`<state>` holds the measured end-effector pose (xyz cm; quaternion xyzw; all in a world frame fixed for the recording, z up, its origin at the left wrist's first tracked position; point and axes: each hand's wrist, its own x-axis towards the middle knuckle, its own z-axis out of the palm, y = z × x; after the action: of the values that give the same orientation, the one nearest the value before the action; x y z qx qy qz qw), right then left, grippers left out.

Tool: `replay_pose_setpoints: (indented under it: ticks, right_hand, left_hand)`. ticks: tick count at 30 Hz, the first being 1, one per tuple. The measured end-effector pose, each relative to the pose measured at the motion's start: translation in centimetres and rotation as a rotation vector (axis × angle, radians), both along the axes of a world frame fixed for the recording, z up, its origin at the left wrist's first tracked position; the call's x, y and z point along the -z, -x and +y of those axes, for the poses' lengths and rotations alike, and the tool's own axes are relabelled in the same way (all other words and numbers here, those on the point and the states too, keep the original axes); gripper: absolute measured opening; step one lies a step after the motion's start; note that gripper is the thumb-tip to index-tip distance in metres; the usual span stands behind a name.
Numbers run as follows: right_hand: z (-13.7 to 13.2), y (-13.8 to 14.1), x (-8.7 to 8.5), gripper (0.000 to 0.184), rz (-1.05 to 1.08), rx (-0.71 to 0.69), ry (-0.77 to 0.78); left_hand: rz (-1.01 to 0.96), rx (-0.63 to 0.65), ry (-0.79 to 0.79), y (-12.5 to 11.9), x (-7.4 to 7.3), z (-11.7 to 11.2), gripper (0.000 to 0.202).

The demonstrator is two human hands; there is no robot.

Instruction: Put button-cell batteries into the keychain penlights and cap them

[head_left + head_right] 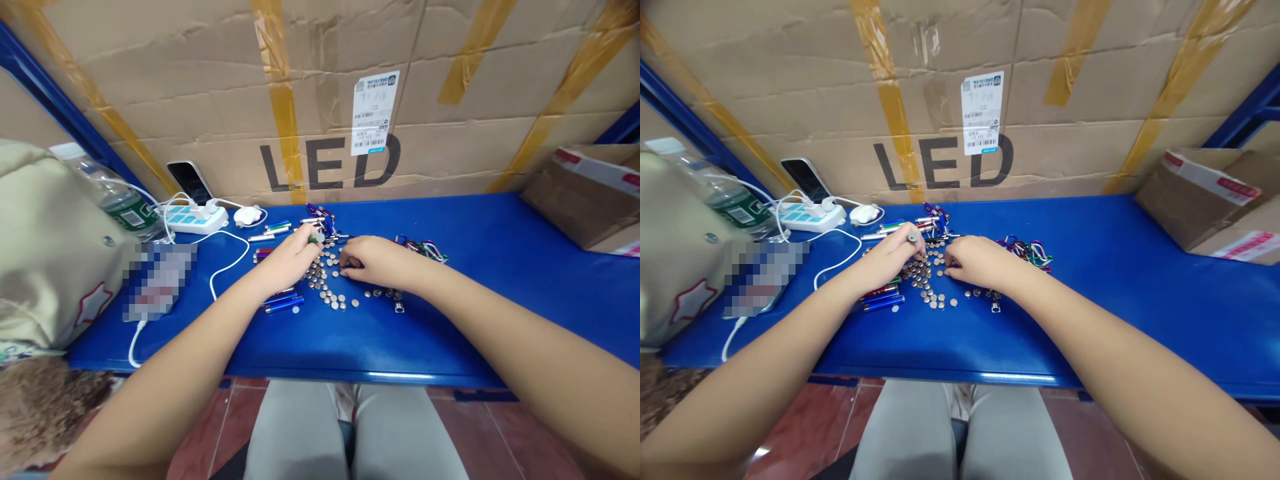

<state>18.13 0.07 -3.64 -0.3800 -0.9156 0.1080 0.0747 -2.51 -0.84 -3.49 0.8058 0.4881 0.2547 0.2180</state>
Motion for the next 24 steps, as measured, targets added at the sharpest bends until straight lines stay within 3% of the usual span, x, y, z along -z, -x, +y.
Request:
replay_pose_setpoints:
  ticks: [3,6,12,17,24]
  right_hand:
    - [0.1,-0.1,0.0,0.008,0.023,0.018,0.033]
    - [0.3,-0.5,-0.3,0.006,0.140,0.016,-0.047]
    - [-0.3,-1.0,-1.7,0.010,0.536,-0.030,-0.267]
    - [-1.0,-0.6,-2.0,0.009,0.552,-0.114,-0.301]
    - [-0.9,-0.8,-2.0,0.010,0.513,-0.155,-0.326]
  left_hand:
    - [-0.024,0.022,-0.077,0.0,0.1,0.0,0.029]
    - [0.064,0.042,-0.197,0.0,0.0,0.1,0.037]
    - [0.164,0.155,-0.217,-0.1,-0.1,0.3,0.029]
    - [0.152,0.309,-0.220,-0.3,0.5,0.3,0.022]
    - [0.114,0.317,-0.207,-0.3,0.4,0.1,0.023]
